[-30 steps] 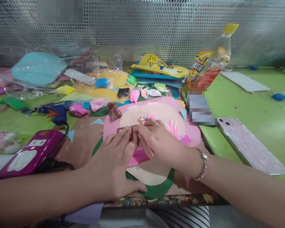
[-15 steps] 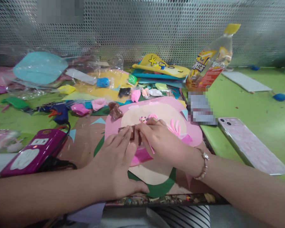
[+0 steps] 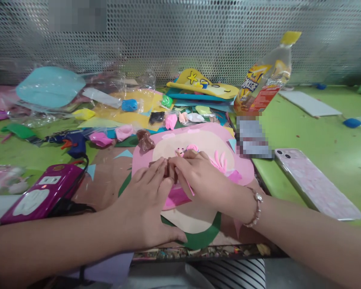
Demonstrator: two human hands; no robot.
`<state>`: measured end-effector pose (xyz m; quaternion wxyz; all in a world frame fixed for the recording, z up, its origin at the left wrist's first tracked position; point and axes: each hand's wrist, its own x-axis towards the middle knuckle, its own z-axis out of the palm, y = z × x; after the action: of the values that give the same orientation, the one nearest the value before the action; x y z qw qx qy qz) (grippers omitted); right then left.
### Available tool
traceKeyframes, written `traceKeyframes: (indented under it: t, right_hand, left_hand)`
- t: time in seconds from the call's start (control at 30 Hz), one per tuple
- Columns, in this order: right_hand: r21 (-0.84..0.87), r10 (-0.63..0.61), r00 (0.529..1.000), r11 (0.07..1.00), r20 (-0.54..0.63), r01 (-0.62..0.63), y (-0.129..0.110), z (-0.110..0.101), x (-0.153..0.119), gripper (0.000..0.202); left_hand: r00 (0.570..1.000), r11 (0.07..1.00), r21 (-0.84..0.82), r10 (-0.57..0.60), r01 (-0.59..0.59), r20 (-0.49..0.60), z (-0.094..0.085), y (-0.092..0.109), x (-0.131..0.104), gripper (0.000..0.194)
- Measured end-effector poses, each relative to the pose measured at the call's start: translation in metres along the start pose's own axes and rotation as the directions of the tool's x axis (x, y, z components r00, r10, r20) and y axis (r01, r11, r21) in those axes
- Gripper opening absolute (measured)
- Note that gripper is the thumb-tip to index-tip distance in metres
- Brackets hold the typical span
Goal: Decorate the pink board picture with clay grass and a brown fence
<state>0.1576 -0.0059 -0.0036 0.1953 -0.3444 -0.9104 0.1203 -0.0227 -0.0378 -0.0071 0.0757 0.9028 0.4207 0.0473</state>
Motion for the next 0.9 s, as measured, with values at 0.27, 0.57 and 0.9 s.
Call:
traceKeyframes:
  t: [0.27,0.57,0.9]
  right_hand:
    - [0.008,0.001,1.0,1.0,0.026,-0.001,-0.001,0.0,-0.003,0.022]
    - [-0.01,-0.016,0.999,1.0,0.051,0.017,-0.004,-0.002,-0.002,0.023]
    - [0.016,0.004,0.997,1.0,0.072,-0.005,-0.01,-0.004,-0.007,0.036]
  left_hand:
    - [0.999,1.0,0.022,0.012,-0.011,-0.034,0.003,-0.002,-0.002,0.103]
    - [0.998,0.999,0.026,0.045,-0.044,-0.043,0.002,-0.001,-0.002,0.103]
    - [0.993,0.995,0.059,0.085,-0.08,-0.083,0.005,0.0,-0.007,0.085]
